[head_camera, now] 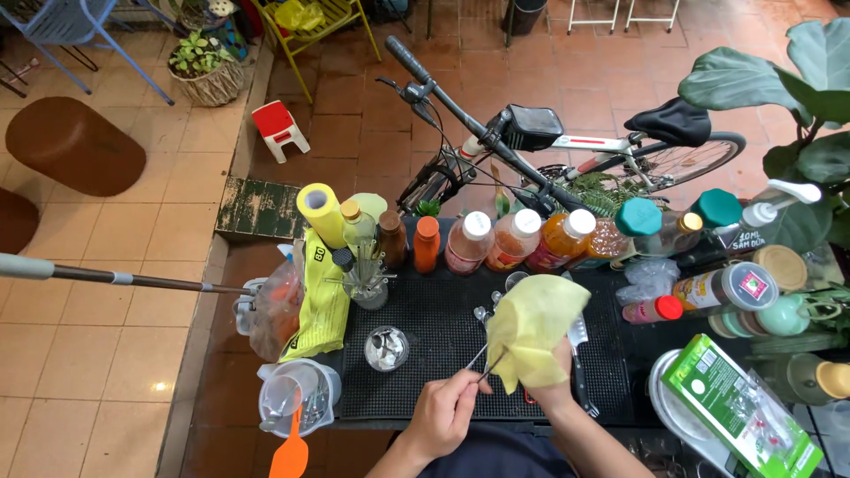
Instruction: Polishing and wiping several small bar spoons using a yellow cleaning cloth.
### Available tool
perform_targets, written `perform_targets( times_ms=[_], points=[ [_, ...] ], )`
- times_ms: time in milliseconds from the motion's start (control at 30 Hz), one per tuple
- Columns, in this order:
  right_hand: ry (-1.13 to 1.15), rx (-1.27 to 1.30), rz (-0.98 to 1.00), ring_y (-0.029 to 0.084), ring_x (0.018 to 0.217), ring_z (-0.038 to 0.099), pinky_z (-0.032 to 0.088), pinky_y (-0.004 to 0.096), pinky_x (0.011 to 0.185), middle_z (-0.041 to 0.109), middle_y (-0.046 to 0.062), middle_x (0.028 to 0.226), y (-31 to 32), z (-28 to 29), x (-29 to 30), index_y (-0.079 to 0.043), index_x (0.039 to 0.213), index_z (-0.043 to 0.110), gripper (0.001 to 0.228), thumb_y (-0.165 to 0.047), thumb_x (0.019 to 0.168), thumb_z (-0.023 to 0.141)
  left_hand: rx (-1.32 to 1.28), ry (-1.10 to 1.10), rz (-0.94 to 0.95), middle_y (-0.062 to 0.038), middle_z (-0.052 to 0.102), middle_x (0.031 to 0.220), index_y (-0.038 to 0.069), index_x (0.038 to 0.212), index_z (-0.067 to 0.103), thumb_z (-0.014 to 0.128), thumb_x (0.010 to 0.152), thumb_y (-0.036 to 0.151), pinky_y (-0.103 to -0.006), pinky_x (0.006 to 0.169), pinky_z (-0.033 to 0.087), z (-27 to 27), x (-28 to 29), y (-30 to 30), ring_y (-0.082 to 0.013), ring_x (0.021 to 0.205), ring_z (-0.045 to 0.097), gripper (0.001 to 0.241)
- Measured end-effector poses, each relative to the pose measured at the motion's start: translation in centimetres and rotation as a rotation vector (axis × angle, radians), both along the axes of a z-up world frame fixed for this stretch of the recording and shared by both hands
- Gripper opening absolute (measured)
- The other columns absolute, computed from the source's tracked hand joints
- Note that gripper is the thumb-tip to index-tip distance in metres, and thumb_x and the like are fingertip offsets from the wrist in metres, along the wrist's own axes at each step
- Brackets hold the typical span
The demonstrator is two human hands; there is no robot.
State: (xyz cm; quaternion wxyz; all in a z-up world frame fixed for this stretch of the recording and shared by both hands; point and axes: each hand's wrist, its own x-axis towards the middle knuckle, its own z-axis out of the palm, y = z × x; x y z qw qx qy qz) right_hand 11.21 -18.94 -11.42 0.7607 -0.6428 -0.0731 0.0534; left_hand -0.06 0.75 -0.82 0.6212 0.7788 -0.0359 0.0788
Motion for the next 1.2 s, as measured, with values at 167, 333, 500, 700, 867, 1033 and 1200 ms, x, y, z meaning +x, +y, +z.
perform_targets(
  times_ms=[167,333,500,700,867,1033,1200],
  points=[
    [0.144,0.062,0.070,0.018,0.097,0.068,0.058,0.032,0.080,0.068,0.007,0.114,1.7,0.9,-1.2,-0.002,0.132,0.058,0.043,-0.017,0.093,0.068,-0.037,0.106,0.016,-0.006,0.054,0.054,0.002,0.100,0.069,0.052,0.103,0.008,-0.0313,0.045,0.038,-0.1,0.0,0.1,-0.0148,0.043,0.052,0.019],
    [0.305,0.239,0.180,0.022,0.098,0.069,0.058,0.035,0.081,0.068,0.012,0.118,0.4,-0.6,-1.0,-0.001,0.136,0.056,0.046,-0.013,0.093,0.066,-0.046,0.088,0.039,-0.006,0.060,0.060,0.002,0.102,0.069,0.052,0.104,0.009,-0.0307,0.046,0.040,-0.3,0.1,0.2,-0.0140,0.046,0.055,0.019],
    [0.408,0.360,0.118,0.022,0.101,0.069,0.058,0.036,0.085,0.066,0.012,0.119,0.7,-1.9,-1.2,-0.002,0.138,0.053,0.046,-0.015,0.095,0.063,-0.016,0.069,0.036,-0.009,0.063,0.065,0.002,0.103,0.070,0.052,0.104,0.010,-0.0321,0.049,0.044,0.1,0.5,0.3,-0.0169,0.050,0.060,0.019],
    [0.405,0.304,0.069,0.020,0.104,0.068,0.057,0.036,0.087,0.066,0.009,0.122,1.1,-1.4,-3.1,-0.003,0.138,0.053,0.046,-0.021,0.096,0.062,-0.016,0.066,0.037,-0.010,0.065,0.068,0.003,0.103,0.069,0.051,0.104,0.011,-0.0343,0.050,0.047,0.4,0.7,0.2,-0.0213,0.052,0.064,0.020],
    [0.346,0.138,0.119,0.019,0.104,0.064,0.055,0.035,0.086,0.064,0.009,0.123,-0.2,-5.4,-4.2,-0.001,0.140,0.053,0.047,-0.019,0.098,0.064,0.015,0.128,0.042,-0.012,0.060,0.061,0.003,0.100,0.066,0.052,0.104,0.013,-0.0355,0.049,0.046,-1.2,0.5,-0.1,-0.0230,0.051,0.063,0.018],
    [0.448,0.142,0.133,0.020,0.103,0.067,0.057,0.038,0.084,0.065,0.007,0.122,1.4,0.3,-3.5,-0.005,0.138,0.051,0.050,-0.019,0.092,0.063,0.041,0.060,0.030,-0.010,0.062,0.066,0.003,0.102,0.065,0.052,0.106,0.014,-0.0349,0.052,0.048,-0.7,0.5,0.1,-0.0234,0.057,0.065,0.017],
    [0.419,0.332,0.004,0.018,0.108,0.067,0.057,0.033,0.088,0.064,0.007,0.125,0.3,0.1,-1.9,-0.006,0.142,0.050,0.049,-0.019,0.096,0.060,0.072,0.152,-0.003,-0.009,0.058,0.058,0.005,0.101,0.069,0.052,0.104,0.016,-0.0352,0.050,0.046,-0.3,0.2,0.2,-0.0219,0.051,0.062,0.020]
  ],
)
